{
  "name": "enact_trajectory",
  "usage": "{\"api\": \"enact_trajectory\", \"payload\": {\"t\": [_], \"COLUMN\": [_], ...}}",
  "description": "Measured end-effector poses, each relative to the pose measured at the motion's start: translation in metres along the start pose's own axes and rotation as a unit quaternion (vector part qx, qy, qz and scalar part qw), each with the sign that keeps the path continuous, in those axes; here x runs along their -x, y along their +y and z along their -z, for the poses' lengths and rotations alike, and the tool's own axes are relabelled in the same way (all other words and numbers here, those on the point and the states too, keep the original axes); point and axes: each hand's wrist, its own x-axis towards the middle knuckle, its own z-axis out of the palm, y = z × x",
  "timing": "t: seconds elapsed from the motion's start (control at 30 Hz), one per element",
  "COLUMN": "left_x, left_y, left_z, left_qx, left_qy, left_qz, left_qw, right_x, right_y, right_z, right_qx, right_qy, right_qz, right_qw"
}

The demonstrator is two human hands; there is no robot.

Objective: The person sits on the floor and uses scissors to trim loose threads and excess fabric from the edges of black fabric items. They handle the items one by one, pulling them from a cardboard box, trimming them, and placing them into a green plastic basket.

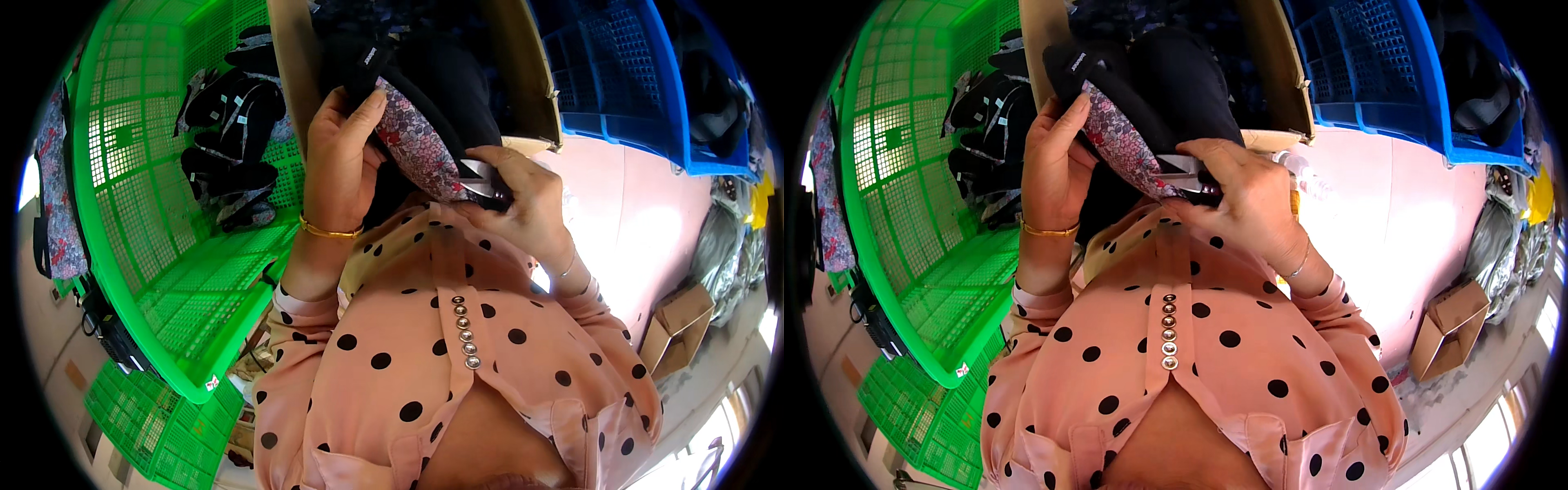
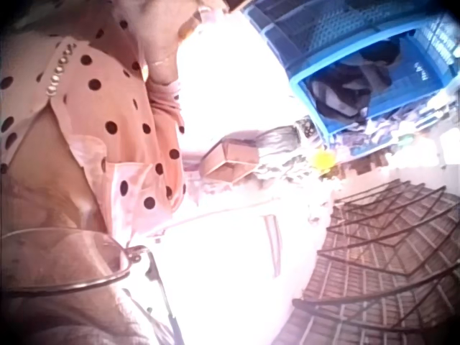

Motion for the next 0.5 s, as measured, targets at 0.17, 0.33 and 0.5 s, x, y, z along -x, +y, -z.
{"api": "enact_trajectory", "payload": {"t": [0.17,0.33,0.5], "left_x": [0.007,0.022,0.033], "left_y": [-0.010,-0.040,-0.068], "left_z": [0.005,0.009,0.010], "left_qx": [-0.133,-0.647,-0.671], "left_qy": [-0.061,-0.188,-0.132], "left_qz": [-0.031,-0.328,-0.354], "left_qw": [0.989,0.663,0.638], "right_x": [0.009,0.008,0.016], "right_y": [0.005,0.021,0.029], "right_z": [-0.005,-0.026,-0.050], "right_qx": [-0.080,-0.261,-0.323], "right_qy": [0.030,0.061,0.068], "right_qz": [-0.136,-0.222,-0.252], "right_qw": [0.987,0.938,0.910]}}
